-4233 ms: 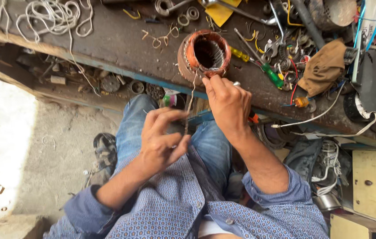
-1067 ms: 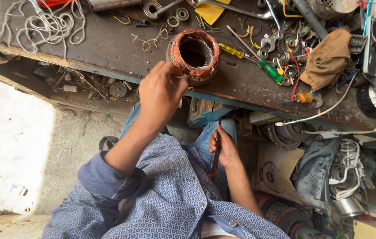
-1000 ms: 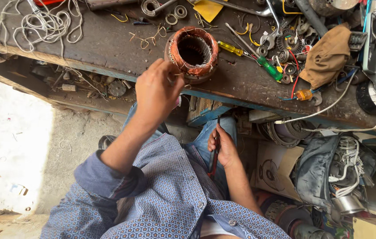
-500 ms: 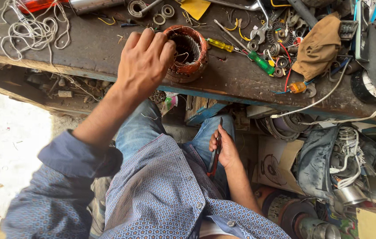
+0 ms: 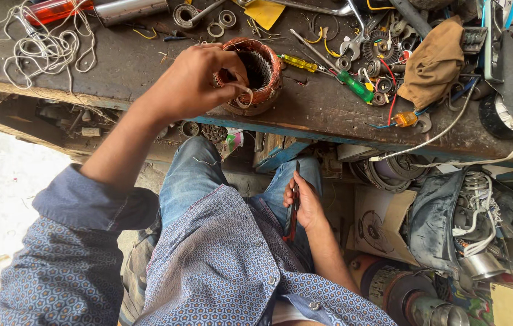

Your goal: The person uses a utility knife to scrape and trim copper windings on a cylindrical electrical coil. They repeatedly rotate the coil, scrape the surface, and pull away loose strands of wire while working at a cluttered bench.

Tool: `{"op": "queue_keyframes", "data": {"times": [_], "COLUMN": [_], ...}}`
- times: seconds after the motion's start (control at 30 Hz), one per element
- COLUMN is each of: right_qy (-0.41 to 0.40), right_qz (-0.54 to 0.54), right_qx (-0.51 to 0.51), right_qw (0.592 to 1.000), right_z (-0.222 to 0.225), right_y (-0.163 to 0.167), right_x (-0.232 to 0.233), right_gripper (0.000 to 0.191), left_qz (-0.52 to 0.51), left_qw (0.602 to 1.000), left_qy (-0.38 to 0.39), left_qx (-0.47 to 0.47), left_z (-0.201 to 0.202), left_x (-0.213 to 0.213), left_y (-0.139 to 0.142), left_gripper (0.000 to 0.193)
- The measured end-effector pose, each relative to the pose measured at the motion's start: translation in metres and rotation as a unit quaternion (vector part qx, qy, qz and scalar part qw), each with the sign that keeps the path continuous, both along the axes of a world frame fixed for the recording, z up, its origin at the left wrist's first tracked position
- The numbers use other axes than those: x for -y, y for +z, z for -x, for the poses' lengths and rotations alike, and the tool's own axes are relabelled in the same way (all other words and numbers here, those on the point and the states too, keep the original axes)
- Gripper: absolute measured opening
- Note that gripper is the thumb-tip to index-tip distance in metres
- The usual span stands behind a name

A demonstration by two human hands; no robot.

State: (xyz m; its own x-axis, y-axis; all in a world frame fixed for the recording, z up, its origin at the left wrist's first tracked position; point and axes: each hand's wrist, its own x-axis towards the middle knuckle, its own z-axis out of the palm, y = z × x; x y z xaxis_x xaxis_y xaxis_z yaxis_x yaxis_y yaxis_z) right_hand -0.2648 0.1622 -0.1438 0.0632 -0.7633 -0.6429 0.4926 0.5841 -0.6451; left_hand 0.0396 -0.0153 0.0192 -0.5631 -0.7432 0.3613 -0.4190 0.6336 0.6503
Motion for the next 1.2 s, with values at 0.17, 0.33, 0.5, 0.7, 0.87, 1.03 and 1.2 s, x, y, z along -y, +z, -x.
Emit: {"op": "queue_keyframes", "data": {"times": [0.17, 0.33, 0.5, 0.7, 0.87, 1.03, 1.2], "right_qy": [0.001, 0.0, -0.007, -0.009, -0.001, -0.012, -0.01], "right_qz": [-0.011, -0.016, -0.022, -0.032, -0.033, -0.044, -0.044], "right_qx": [-0.004, -0.006, -0.003, 0.0, -0.008, 0.004, 0.035], "right_qw": [1.0, 1.0, 1.0, 0.999, 0.999, 0.999, 0.998], "right_z": [-0.002, -0.006, -0.008, -0.01, -0.009, -0.002, 0.001], "right_y": [0.002, 0.008, 0.012, 0.014, 0.011, 0.0, -0.007], "right_x": [0.001, 0.001, 0.002, 0.004, 0.004, 0.0, 0.0], "right_gripper": [0.034, 0.034, 0.035, 0.035, 0.035, 0.035, 0.035], "left_qz": [-0.084, -0.065, 0.149, 0.187, 0.222, 0.041, 0.004], "left_qw": [0.995, 0.995, 0.979, 0.952, 0.943, 0.929, 0.914], "left_qy": [-0.013, 0.046, 0.136, 0.211, 0.201, 0.117, 0.214], "left_qx": [-0.051, -0.065, -0.003, -0.117, -0.147, -0.347, -0.344], "left_z": [-0.002, 0.006, 0.015, 0.025, 0.023, 0.011, -0.015], "left_x": [0.0, -0.001, -0.019, -0.027, -0.02, -0.029, -0.044], "left_y": [0.003, -0.001, -0.014, 0.002, 0.029, 0.004, -0.038], "left_gripper": [0.02, 0.015, 0.002, 0.005, 0.007, 0.005, 0.014]}}
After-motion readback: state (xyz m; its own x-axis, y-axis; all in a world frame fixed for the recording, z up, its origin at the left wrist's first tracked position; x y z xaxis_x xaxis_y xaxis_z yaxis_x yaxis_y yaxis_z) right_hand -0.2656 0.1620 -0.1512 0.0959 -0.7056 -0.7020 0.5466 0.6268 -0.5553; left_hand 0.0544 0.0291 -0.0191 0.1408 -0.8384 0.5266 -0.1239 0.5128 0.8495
